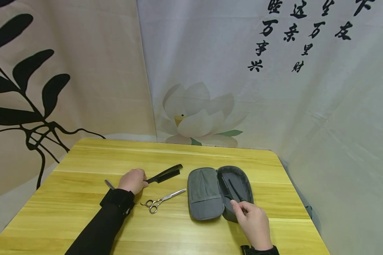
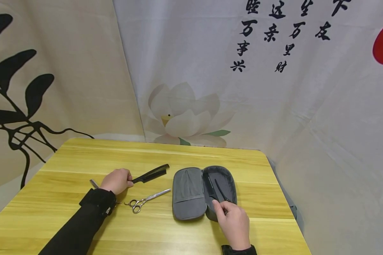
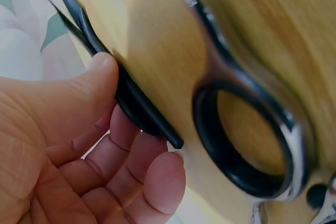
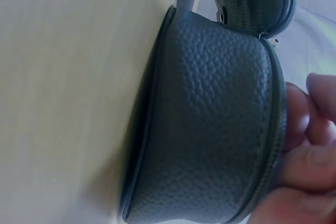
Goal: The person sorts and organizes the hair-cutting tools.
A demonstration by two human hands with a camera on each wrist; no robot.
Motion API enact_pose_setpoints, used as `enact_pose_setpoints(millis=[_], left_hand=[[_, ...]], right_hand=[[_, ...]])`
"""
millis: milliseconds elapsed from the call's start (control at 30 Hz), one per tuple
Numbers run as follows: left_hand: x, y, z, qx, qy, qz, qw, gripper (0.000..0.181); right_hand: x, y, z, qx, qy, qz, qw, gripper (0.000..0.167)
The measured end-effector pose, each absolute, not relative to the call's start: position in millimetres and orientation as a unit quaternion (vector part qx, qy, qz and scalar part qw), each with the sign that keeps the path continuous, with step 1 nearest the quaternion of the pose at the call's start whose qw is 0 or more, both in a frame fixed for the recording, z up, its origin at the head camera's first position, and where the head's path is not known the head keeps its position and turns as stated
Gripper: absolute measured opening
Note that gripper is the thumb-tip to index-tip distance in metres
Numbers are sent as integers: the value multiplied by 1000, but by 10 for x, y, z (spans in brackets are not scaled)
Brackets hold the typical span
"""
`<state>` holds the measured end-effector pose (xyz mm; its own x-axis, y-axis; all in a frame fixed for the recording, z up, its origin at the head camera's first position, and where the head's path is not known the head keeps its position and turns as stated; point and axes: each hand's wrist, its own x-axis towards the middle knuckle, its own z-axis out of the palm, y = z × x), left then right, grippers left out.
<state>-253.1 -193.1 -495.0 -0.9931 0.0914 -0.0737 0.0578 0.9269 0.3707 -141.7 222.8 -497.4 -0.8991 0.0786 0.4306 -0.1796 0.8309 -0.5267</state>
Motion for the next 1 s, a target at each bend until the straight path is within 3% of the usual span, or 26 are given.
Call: enact_pose_setpoints(millis=[200,500,1000], left_hand=[[-2531,-1879,-4921,36,987,151,33,11],[-2538,-1882,-4971,43,991,128,-11,19],[-2519,-1898,-5016,36,985,169,-29,6]], right_hand=[[-1421,2230,-4990,30,-929,289,230,33],[-1421,2229,-4993,35,-929,286,232,32],[-1420,2227,-4988,30,-931,286,227,32]])
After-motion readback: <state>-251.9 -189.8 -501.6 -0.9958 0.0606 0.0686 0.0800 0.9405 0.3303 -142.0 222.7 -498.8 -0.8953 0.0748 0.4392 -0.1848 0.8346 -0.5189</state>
